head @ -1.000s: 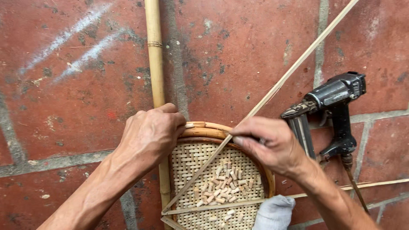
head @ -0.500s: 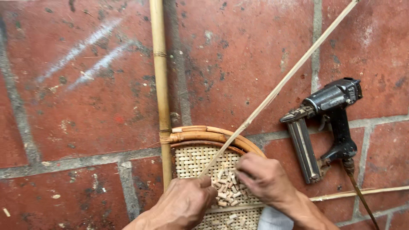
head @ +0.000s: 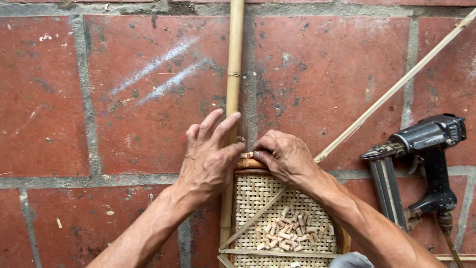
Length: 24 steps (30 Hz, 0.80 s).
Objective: The person attaches small bamboo pieces to the rim of a woven basket using a pneumatic nail gun. They repeatedly pick up pieces, position them along the edge, and fire the nail gun to secure them.
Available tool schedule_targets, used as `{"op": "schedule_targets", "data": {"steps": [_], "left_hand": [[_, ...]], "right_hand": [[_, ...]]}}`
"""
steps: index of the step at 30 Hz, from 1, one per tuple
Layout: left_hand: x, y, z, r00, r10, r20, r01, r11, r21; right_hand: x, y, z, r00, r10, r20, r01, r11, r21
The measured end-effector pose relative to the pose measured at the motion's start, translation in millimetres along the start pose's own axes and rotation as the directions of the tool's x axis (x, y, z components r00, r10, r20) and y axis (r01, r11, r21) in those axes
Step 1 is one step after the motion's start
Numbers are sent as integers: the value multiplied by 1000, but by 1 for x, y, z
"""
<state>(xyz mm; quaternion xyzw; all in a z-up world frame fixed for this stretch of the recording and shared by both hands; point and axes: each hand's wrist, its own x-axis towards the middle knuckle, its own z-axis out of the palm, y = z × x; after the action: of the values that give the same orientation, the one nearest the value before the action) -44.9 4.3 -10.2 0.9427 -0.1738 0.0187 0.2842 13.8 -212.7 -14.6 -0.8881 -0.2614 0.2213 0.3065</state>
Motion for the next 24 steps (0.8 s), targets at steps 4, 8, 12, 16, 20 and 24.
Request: {"op": "schedule_targets", "data": {"steps": [4,8,12,16,20,24], "left_hand": [[-4,-8,15,998,-6,65,15,991,-131],[3,-13,14,993,-1,121,20,987,-159],[7,-12,13,989,-8,149,38,979,-200],[11,-6,15,980,-43,197,87,971,-224],[13,-6,14,967,-64,247,119,970,-212],[15,-9,14,963,-47,264,101,975,-196]], "right_hand": [[2,7,-2,988,97,118,-114,983,145],[7,3,-7,957,219,188,-258,942,215],[17,-5,-14,934,249,256,-288,949,129],[30,-6,-29,822,334,461,-401,915,52],[41,-6,-37,782,306,543,-415,906,87],[42,-7,-36,743,389,545,-483,875,34]]}}
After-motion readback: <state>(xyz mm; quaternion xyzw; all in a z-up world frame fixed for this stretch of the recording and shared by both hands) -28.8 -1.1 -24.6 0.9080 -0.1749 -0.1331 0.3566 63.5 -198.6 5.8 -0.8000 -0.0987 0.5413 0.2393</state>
